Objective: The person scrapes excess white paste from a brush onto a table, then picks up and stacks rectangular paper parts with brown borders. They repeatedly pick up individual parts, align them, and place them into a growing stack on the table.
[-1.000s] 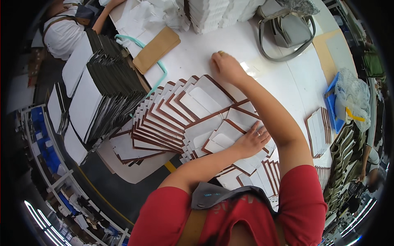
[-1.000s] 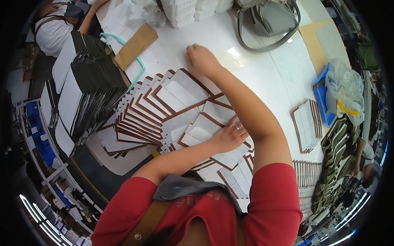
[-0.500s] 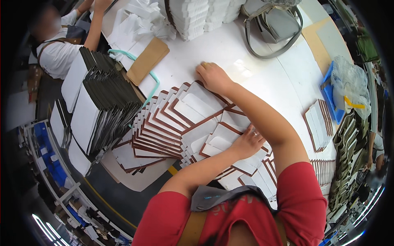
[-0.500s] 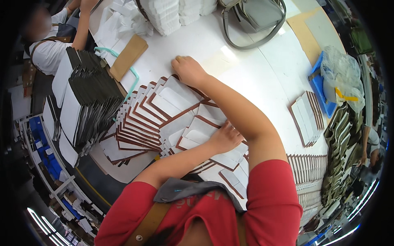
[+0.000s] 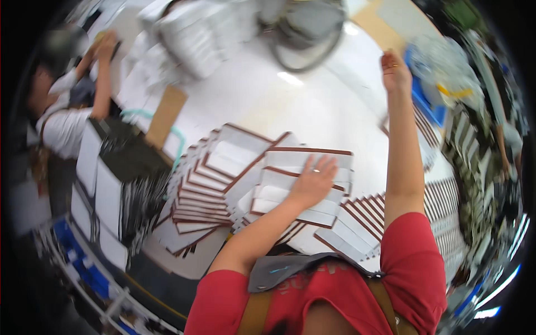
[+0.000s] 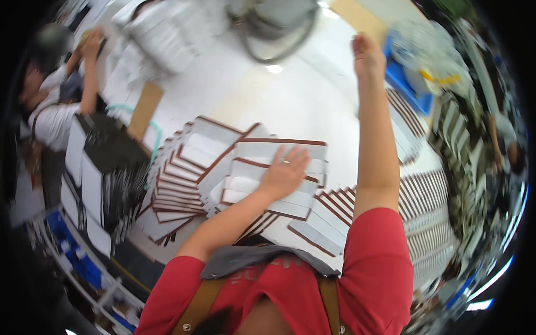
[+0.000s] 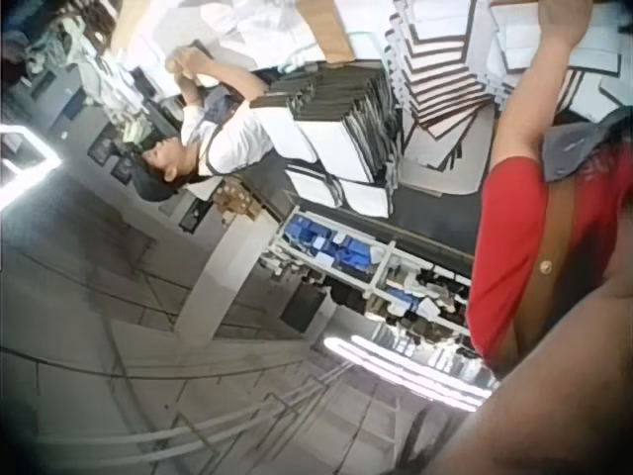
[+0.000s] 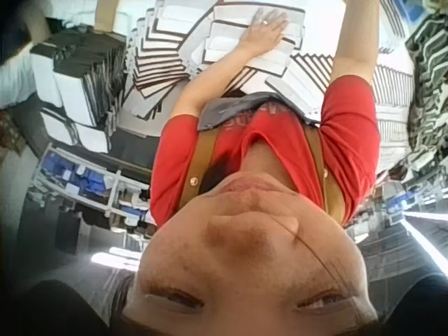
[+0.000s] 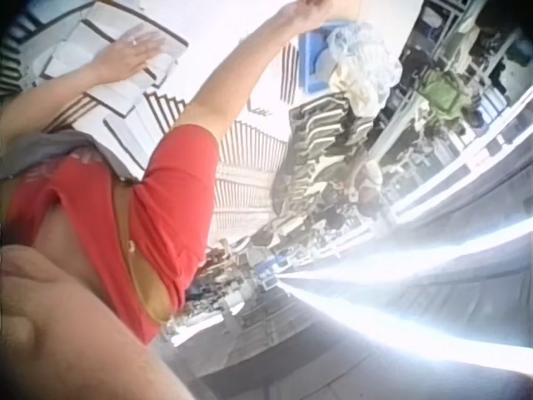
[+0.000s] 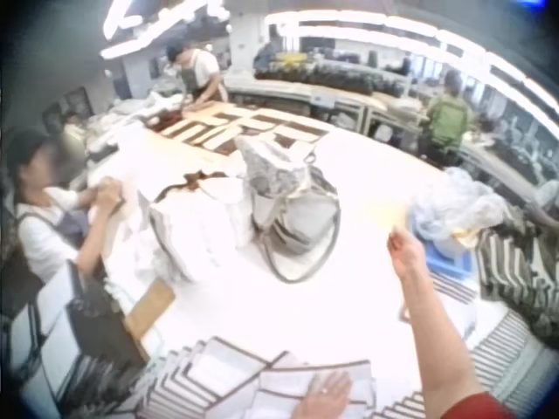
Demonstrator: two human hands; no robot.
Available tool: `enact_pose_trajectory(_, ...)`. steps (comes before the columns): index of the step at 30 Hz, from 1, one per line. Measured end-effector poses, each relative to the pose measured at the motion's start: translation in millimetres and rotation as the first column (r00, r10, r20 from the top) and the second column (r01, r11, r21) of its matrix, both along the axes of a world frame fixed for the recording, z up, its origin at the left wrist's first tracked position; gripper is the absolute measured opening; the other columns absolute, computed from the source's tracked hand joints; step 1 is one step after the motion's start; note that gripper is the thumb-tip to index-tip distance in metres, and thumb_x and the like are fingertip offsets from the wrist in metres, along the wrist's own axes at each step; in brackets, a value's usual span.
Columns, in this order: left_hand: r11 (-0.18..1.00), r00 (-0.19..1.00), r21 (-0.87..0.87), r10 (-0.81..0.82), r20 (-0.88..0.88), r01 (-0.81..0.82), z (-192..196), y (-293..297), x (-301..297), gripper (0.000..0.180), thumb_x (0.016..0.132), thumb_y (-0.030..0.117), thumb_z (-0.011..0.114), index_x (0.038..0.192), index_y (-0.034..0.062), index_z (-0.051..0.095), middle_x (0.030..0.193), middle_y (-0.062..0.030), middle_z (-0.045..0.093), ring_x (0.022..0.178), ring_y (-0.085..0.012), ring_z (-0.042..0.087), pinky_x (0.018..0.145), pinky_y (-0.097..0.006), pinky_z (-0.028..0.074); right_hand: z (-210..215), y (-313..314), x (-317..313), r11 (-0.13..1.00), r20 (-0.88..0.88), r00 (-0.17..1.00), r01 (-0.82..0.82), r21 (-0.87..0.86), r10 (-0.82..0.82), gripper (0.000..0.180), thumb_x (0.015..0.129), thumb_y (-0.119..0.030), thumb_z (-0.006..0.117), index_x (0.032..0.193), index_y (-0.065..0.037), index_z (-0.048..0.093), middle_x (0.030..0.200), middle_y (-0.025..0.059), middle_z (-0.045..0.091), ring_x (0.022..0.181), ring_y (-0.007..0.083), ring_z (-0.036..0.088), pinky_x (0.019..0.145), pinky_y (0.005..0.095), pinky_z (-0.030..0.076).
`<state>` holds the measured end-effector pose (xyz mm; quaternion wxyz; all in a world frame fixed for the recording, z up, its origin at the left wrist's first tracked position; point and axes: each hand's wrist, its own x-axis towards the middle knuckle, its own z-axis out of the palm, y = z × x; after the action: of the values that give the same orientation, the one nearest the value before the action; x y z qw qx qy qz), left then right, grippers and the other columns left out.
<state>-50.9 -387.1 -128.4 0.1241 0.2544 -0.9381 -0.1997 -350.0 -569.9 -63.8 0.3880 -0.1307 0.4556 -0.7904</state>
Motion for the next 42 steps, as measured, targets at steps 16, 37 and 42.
enact_pose_trajectory(16, 0.999, 0.991, -0.035, 0.005, 0.136, 0.0, 14.0, -1.2, -6.4, 0.039, 0.08, 0.026, 0.05, 0.116, 0.0113, 0.05, 0.131, -0.0034, 0.037, 0.124, -0.0215, 0.03, 0.102, -0.049, 0.018, -71.7, 72.0, 44.0, 0.814, -0.831, -0.012, 0.206, 0.542, 0.556, 0.015, 0.065, 0.008, 0.048, 0.079, 0.005, 0.049, 0.082, 0.0235, 0.051, 0.081, 0.0351, 0.053, 0.072, 0.04, 0.045)
enact_pose_trajectory(37, 0.999, 0.994, -0.033, -0.003, 0.11, 0.006, 13.5, -0.6, -8.5, 0.04, 0.08, 0.026, 0.051, 0.118, 0.0123, 0.049, 0.132, -0.0027, 0.037, 0.125, -0.0209, 0.029, 0.102, -0.049, 0.019, -64.6, 84.8, -48.8, 0.761, -0.641, -0.434, 0.501, 0.413, 0.633, 0.004, 0.07, -0.005, 0.051, 0.074, -0.002, 0.051, 0.076, 0.0141, 0.058, 0.07, 0.025, 0.058, 0.063, 0.0334, 0.046)
enact_pose_trajectory(42, 0.999, 0.995, -0.044, 0.005, 0.097, 0.0, 14.0, -1.1, -8.8, 0.039, 0.08, 0.026, 0.051, 0.117, 0.0124, 0.05, 0.131, -0.0028, 0.038, 0.125, -0.0212, 0.029, 0.102, -0.049, 0.019, -48.0, 82.8, -9.8, 0.592, -0.687, 0.016, 0.493, 0.637, 0.726, 0.011, 0.073, -0.004, 0.048, 0.082, 0.0, 0.05, 0.08, 0.0192, 0.058, 0.072, 0.0329, 0.058, 0.065, 0.0402, 0.046)
